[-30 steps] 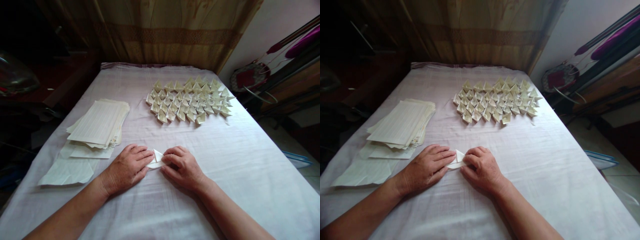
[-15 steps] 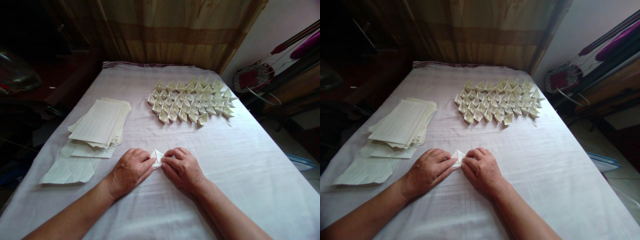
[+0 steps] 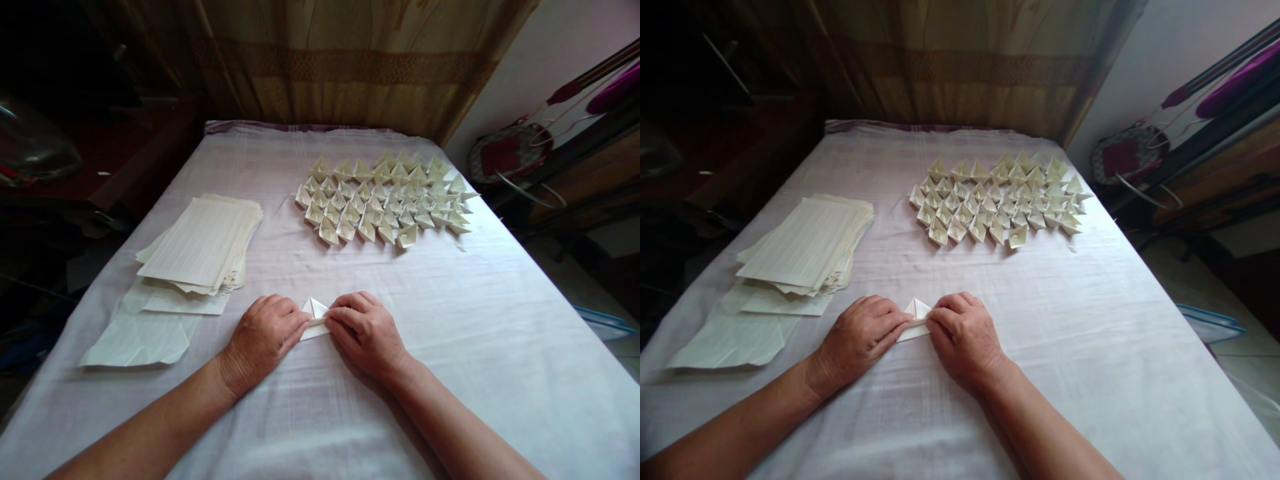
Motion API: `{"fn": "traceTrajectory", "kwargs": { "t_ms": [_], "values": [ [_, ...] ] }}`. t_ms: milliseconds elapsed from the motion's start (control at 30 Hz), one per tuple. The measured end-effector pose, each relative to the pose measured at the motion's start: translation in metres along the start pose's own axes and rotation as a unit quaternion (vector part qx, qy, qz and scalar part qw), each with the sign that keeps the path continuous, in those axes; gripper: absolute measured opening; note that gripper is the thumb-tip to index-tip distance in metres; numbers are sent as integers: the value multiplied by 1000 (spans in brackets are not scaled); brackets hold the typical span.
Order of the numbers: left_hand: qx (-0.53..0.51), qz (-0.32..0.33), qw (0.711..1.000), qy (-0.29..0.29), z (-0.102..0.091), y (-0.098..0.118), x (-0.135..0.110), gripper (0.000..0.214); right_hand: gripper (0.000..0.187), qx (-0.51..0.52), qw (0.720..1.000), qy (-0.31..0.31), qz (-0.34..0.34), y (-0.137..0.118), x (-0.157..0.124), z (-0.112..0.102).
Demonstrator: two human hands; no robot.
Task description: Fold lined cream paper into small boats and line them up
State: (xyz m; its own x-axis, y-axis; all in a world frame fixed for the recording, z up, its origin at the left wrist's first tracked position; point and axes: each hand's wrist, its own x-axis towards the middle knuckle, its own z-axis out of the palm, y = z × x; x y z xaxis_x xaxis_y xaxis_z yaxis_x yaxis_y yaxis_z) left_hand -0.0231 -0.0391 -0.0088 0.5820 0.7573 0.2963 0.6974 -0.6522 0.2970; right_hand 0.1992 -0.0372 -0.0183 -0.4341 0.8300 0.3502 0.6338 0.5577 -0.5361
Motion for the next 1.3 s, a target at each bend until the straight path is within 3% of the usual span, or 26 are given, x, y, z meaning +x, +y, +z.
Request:
{"fn": "traceTrajectory", "kwargs": {
  "t_ms": [433,733,967,1067,1300],
  "values": [
    [14,-27,1000,-6,4,5,-1,12,17,-69,993,6,92,-9,10,7],
    [-27,-43,999,4,7,-1,-2,14,20,-122,986,-37,107,-10,14,1],
    [33,50,995,74,-4,0,-5,28,23,-134,980,-17,145,-16,8,3],
    [53,80,993,64,-6,4,-7,32,22,-144,978,-15,147,-18,9,4],
    [90,73,993,6,-6,6,-6,30,17,-132,982,22,132,-14,7,9]
  ]
}}
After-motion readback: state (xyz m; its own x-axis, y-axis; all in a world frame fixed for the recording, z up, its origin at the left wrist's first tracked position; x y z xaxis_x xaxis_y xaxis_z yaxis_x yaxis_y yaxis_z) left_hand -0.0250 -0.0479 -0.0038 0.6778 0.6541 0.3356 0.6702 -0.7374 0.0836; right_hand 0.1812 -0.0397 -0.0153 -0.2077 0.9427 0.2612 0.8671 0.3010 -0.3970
